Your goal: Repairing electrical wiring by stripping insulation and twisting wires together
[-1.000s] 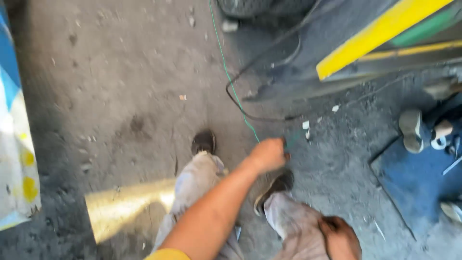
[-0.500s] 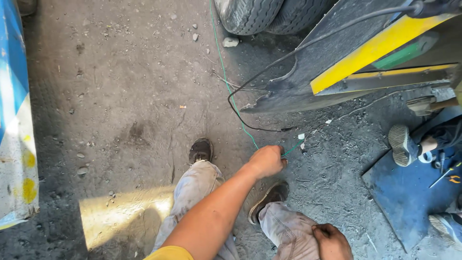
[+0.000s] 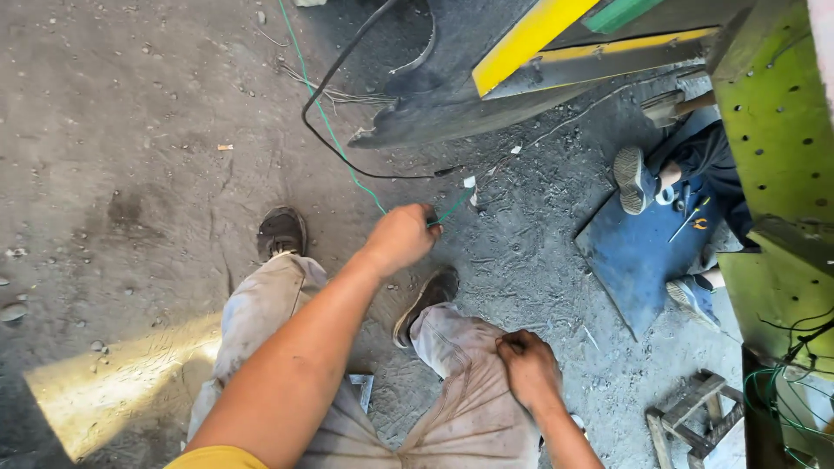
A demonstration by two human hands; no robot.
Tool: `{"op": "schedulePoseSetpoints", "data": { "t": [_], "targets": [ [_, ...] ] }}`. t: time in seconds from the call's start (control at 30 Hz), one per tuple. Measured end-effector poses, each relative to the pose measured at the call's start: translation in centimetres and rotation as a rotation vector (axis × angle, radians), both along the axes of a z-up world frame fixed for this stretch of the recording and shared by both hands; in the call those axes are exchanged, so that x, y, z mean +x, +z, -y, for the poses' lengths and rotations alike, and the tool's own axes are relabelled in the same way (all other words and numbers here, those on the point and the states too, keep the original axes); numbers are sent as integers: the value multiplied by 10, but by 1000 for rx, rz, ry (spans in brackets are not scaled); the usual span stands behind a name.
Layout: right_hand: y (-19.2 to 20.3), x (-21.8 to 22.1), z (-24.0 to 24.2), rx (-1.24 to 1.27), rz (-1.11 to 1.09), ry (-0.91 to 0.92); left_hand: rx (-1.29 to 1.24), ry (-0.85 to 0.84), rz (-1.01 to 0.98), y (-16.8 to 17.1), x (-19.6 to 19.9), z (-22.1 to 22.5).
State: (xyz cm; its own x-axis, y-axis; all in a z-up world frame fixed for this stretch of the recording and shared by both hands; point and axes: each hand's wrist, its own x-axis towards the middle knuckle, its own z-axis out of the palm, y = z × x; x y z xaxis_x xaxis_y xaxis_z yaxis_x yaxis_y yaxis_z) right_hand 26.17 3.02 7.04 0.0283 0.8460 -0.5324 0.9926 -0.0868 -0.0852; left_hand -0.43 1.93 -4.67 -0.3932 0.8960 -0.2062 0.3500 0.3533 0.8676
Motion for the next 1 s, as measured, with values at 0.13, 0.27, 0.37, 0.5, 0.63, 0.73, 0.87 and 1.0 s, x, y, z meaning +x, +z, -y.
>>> {"op": "schedulePoseSetpoints", "data": {
  "t": [0.13, 0.27, 0.37, 0.5, 0.63, 0.73, 0.87, 1.0],
  "targets": [
    [-8, 12, -5, 9, 41, 33, 20, 12, -1, 6, 3, -1],
    [-7, 15, -4, 41, 8, 36, 6, -17, -6, 13, 5, -2],
    [-21, 41, -13, 55, 12, 80, 30, 22, -30, -3, 19, -11],
    [-47, 64, -31, 73, 1, 153, 45, 43, -8, -14, 24, -24],
    [-30, 40, -24, -4, 130, 96, 25, 32, 29, 11, 14, -15],
    [-33, 52, -25, 41, 87, 89, 12, 28, 40, 11, 19, -15],
    [-50, 69, -44, 55, 112, 101, -1, 47, 64, 16, 23, -26],
    [-52, 78, -50, 94, 112, 26, 24, 14, 123, 27, 27, -29]
  ]
}}
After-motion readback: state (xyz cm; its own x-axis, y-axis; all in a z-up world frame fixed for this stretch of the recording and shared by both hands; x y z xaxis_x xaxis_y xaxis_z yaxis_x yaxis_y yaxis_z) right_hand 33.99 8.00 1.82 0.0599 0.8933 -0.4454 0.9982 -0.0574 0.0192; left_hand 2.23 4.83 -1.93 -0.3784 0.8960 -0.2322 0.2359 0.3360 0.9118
